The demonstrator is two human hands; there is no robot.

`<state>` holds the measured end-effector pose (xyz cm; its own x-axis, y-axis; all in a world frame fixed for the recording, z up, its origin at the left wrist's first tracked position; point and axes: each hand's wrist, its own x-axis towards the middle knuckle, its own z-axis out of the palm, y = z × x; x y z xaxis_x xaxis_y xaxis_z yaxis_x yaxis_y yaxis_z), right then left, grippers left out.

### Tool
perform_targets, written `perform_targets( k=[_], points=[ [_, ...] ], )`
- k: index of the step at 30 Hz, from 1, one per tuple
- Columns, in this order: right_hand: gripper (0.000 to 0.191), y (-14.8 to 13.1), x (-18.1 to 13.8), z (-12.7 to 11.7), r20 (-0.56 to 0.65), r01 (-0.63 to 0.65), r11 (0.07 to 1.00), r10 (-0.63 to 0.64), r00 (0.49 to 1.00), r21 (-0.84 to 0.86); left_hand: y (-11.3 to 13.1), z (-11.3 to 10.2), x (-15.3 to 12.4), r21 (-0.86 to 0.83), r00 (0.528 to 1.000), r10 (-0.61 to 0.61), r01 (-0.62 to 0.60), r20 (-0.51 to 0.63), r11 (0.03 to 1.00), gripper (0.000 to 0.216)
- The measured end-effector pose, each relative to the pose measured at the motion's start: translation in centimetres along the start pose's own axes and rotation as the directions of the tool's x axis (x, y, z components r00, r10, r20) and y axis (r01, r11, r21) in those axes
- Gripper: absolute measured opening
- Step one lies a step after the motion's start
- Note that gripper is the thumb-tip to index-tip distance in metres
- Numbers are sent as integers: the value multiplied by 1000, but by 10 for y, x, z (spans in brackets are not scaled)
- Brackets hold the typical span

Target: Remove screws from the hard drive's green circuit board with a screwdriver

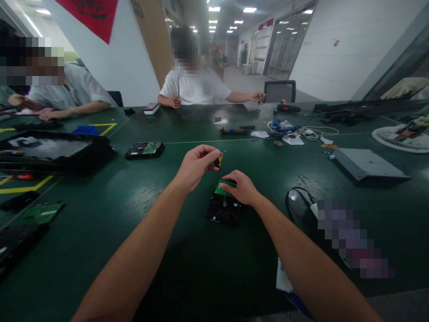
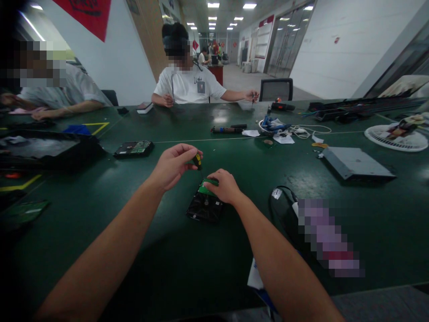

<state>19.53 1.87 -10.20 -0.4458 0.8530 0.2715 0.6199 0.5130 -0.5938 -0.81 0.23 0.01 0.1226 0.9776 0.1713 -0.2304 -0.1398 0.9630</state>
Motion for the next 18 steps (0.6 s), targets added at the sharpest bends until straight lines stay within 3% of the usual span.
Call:
perform_targets(
  k=[3, 6, 18],
  points=[
    [27, 1, 0, 0, -2, 3, 1000, -3, 1000, 0, -2, -1, 1, 113, 993, 95, -87, -69, 990, 26],
    [26, 1, 0, 0, -3, 7, 1000, -7, 1000, 0, -2, 1, 1, 193, 986, 155, -142, -55, 971, 25],
    [26, 0, 1, 0, -5, 12, 1000, -12, 1000, -11, -1, 4, -1, 226, 992, 127, -121, -11, 967, 37]
  ],
)
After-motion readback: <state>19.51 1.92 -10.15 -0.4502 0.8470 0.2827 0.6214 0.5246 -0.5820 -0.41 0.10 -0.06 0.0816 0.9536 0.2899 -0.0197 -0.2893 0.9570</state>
